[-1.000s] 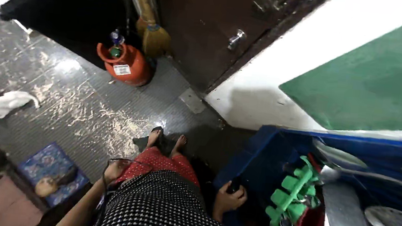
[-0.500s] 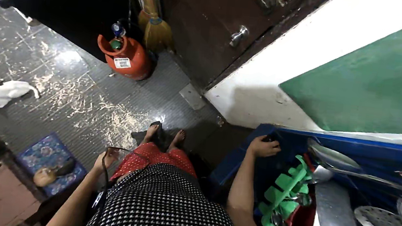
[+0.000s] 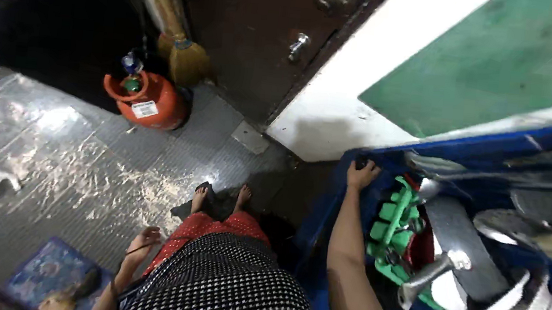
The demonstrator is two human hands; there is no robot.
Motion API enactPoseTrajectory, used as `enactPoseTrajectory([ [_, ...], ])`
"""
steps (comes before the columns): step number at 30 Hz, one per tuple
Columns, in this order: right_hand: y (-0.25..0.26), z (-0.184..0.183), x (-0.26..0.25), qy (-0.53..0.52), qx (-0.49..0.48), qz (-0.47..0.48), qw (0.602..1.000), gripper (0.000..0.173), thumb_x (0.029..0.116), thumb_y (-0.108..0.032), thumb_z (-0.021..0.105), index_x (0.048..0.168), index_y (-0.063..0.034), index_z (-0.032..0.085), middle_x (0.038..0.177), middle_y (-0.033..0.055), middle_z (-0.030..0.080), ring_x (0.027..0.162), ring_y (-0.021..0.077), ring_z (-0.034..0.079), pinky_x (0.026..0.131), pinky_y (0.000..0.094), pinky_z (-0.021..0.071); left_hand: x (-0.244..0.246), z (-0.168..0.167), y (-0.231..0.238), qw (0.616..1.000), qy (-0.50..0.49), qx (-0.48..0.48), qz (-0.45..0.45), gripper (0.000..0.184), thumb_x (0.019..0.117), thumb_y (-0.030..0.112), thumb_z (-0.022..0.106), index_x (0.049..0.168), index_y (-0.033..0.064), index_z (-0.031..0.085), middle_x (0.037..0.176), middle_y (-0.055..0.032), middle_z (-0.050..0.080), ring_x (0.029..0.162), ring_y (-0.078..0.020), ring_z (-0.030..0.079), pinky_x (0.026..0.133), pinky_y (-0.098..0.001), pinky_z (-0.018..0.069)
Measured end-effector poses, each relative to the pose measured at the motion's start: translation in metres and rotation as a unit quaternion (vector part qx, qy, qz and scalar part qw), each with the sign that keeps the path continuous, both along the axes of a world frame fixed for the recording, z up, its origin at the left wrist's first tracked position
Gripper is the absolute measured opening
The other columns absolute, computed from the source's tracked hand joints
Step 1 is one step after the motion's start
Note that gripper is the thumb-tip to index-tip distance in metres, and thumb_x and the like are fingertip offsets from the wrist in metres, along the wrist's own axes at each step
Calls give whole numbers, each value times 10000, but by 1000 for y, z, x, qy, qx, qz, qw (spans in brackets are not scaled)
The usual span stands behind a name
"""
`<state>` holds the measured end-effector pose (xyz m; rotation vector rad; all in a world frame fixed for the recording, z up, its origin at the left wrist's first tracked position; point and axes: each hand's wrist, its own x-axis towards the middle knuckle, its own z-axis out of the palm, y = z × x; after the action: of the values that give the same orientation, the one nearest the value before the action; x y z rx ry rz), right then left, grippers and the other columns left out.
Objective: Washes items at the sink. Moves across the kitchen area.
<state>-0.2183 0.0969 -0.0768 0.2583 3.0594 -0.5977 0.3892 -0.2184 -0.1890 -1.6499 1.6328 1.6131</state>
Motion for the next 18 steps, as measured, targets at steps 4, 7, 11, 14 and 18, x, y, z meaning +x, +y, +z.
enactPoseTrajectory([
  [4, -2, -3, 57, -10, -23, 8, 1000, 540, 916, -176, 751, 1393, 0, 568, 1506, 293, 439, 1363, 457, 480, 1114, 539, 438, -13, -13, -61, 994, 13, 2, -104, 377, 1042, 30, 536, 1400, -82, 500, 1276, -318, 618, 1106, -396, 652, 966, -518, 516],
  [7, 6, -12, 123, -10, -33, -13, 999, 531, 911, -174, 754, 1388, -19, 579, 1512, 271, 446, 1364, 462, 473, 1109, 570, 435, -28, -22, -111, 977, 15, 0, -211, 380, 1036, 45, 555, 1395, -73, 512, 1278, -312, 624, 1121, -402, 660, 992, -526, 519],
  [11, 23, -23, 231, 15, -49, -44, 998, 526, 913, -199, 749, 1376, -3, 592, 1490, 256, 485, 1379, 424, 482, 1133, 526, 433, -64, -29, -165, 947, 18, -7, -320, 384, 1021, 14, 562, 1389, -85, 512, 1265, -315, 627, 1115, -404, 660, 986, -530, 523],
  [14, 46, -30, 327, 40, -59, -85, 994, 506, 905, -194, 730, 1348, 23, 614, 1452, 263, 533, 1376, 407, 500, 1144, 493, 432, -97, -36, -195, 919, 16, -26, -392, 362, 1048, 53, 529, 1383, -84, 519, 1255, -311, 636, 1087, -402, 673, 970, -531, 527],
  [18, 91, -41, 474, 53, -37, -235, 970, 494, 873, -189, 719, 1310, 28, 642, 1424, 270, 559, 1364, 421, 510, 1145, 521, 425, -145, -30, -203, 880, 29, -37, -472, 367, 1052, 45, 523, 1382, -115, 506, 1256, -338, 626, 1084, -419, 668, 966, -537, 525],
])
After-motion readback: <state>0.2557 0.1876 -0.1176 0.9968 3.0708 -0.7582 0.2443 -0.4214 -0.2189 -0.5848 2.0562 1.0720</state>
